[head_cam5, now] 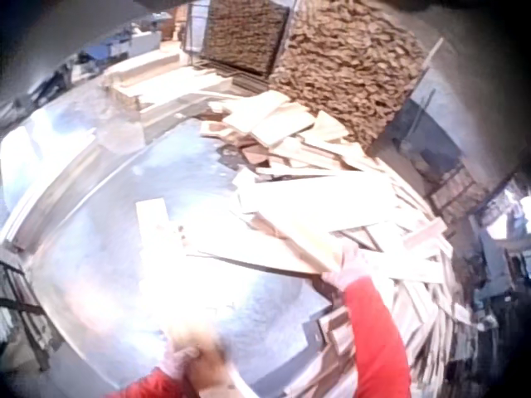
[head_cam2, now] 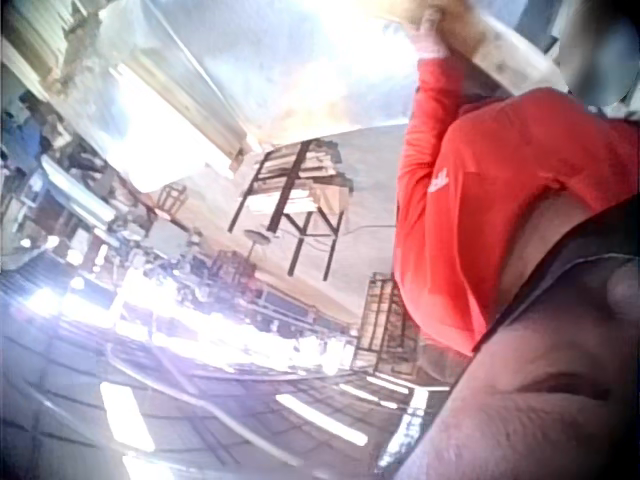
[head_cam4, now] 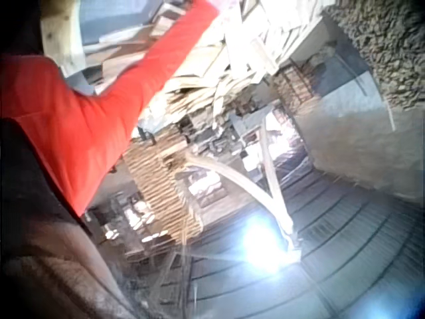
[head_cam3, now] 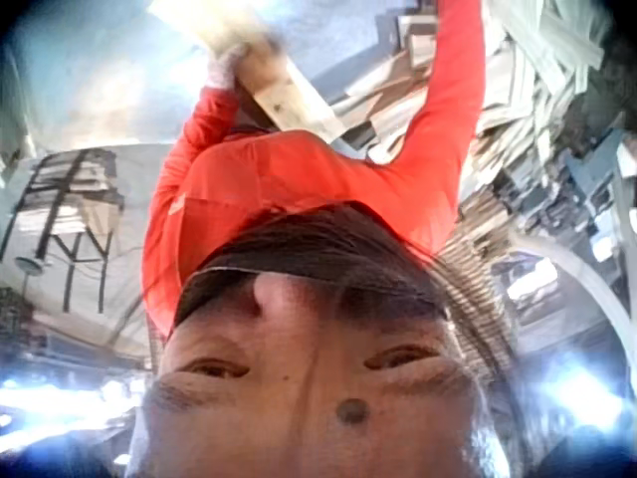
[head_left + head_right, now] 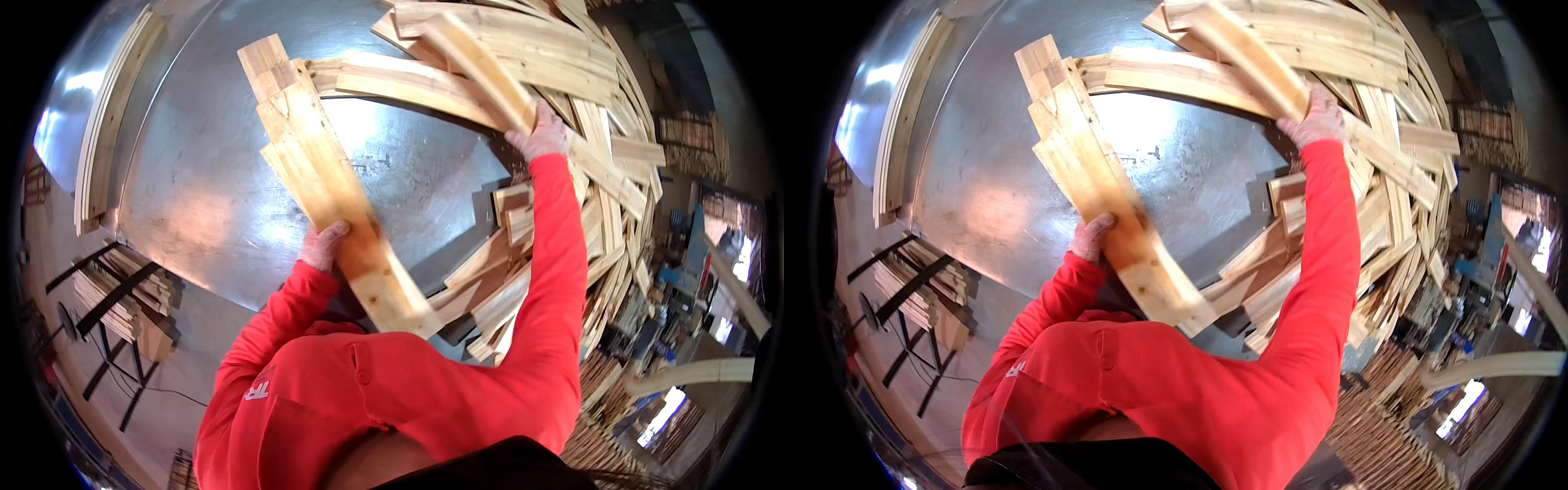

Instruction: The person sorts wooden planks on a metal table in a workshop. They pick up planks from a pile, inspect them, and place them into a separate stack, repeating this process continuously.

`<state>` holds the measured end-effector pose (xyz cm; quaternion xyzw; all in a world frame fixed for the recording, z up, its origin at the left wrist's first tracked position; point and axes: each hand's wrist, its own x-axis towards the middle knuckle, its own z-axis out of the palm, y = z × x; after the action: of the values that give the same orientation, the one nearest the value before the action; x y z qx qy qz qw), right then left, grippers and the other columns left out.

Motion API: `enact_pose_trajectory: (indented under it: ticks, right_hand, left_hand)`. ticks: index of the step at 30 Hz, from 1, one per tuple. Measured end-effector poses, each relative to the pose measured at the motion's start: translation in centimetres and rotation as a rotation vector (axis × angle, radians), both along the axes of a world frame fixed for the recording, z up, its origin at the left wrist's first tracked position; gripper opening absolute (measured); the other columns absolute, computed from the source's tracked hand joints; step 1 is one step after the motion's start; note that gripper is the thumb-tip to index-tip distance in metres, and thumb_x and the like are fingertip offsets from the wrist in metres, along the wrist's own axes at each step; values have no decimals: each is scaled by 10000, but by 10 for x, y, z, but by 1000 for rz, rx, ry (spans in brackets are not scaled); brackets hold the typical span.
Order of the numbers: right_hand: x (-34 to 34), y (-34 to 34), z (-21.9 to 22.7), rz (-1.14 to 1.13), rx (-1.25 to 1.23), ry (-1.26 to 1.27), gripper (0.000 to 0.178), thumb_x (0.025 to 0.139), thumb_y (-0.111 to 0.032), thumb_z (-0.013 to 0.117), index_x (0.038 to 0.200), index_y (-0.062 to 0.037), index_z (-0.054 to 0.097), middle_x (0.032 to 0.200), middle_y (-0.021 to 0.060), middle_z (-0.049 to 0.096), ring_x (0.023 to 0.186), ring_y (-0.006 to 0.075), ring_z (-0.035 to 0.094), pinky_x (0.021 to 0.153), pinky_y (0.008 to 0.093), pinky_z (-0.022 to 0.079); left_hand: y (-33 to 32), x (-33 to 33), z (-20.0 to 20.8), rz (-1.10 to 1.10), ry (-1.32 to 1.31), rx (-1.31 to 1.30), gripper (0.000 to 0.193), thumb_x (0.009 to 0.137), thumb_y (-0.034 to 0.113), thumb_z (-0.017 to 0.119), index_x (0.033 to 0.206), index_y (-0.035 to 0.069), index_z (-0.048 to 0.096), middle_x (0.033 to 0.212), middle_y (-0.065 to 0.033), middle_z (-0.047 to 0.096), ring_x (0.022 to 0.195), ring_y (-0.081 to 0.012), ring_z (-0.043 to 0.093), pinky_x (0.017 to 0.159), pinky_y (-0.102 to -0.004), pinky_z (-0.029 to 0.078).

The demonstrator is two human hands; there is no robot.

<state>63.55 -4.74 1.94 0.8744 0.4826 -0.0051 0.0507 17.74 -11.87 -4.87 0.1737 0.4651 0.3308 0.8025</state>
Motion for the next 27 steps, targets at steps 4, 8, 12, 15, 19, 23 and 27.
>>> enact_pose_trajectory:
  ticks: [4, 8, 12, 15, 19, 23, 27]
  right_hand:
    - [-50, 36, 8, 321, -286, -103, 1251, 589, -548, 845, 1549, -187, 129, 1500, 221, 342, 1418, 385, 277, 1181, 498, 164]
    - [-40, 44, -12, 323, -382, -148, 1157, 647, -387, 838, 1541, -181, 133, 1523, 196, 330, 1410, 393, 313, 1167, 477, 225]
    - [-92, 46, 30, 224, -540, 430, 957, 704, -353, 804, 1504, -199, 303, 1309, 220, 560, 1260, 367, 502, 1083, 406, 374]
    - [-140, 20, 10, 179, -368, 1327, 592, 756, -348, 761, 1287, -151, 592, 1143, 187, 650, 1099, 274, 608, 942, 363, 477]
    - [-293, 7, -29, -108, -264, 1642, 315, 838, -281, 710, 1008, -16, 694, 881, 105, 692, 751, 199, 668, 759, 323, 550]
    - [-448, 30, -17, -24, -400, 1306, 784, 845, -591, 613, 1278, 55, 520, 1006, 190, 692, 887, 322, 675, 808, 409, 526]
    - [-461, 45, -21, 497, -423, 1110, 879, 860, -649, 428, 1476, -28, 338, 1273, 295, 567, 1172, 415, 570, 1039, 411, 412]
  left_hand:
    - [29, -23, 25, -121, 203, 137, 495, 821, 175, 639, 1270, 4, 522, 1076, -107, 642, 982, -236, 619, 880, -373, 516]
    - [79, -47, 50, 160, 177, 59, 491, 828, 181, 642, 1277, 5, 547, 1113, -145, 650, 966, -286, 648, 876, -408, 534]
    - [179, -138, 77, -248, 959, 298, 432, 836, 306, 682, 1144, 4, 659, 920, -126, 719, 783, -257, 695, 786, -370, 540]
    - [211, -166, 120, -368, 1231, 195, 590, 720, 392, 748, 1129, -19, 639, 945, -187, 706, 858, -288, 699, 815, -374, 541]
    - [201, -157, 125, -717, 1616, 311, 761, 707, 452, 731, 1276, -5, 517, 1123, -230, 667, 1041, -346, 658, 915, -363, 512]
    - [161, -145, 85, -567, 1629, 460, 926, 747, 587, 702, 1396, 14, 376, 1316, -273, 524, 1207, -374, 545, 1028, -434, 420]
    - [126, -173, 71, -421, 1576, 694, 1050, 697, 596, 743, 1470, 60, 276, 1450, -250, 394, 1314, -416, 424, 1071, -507, 361]
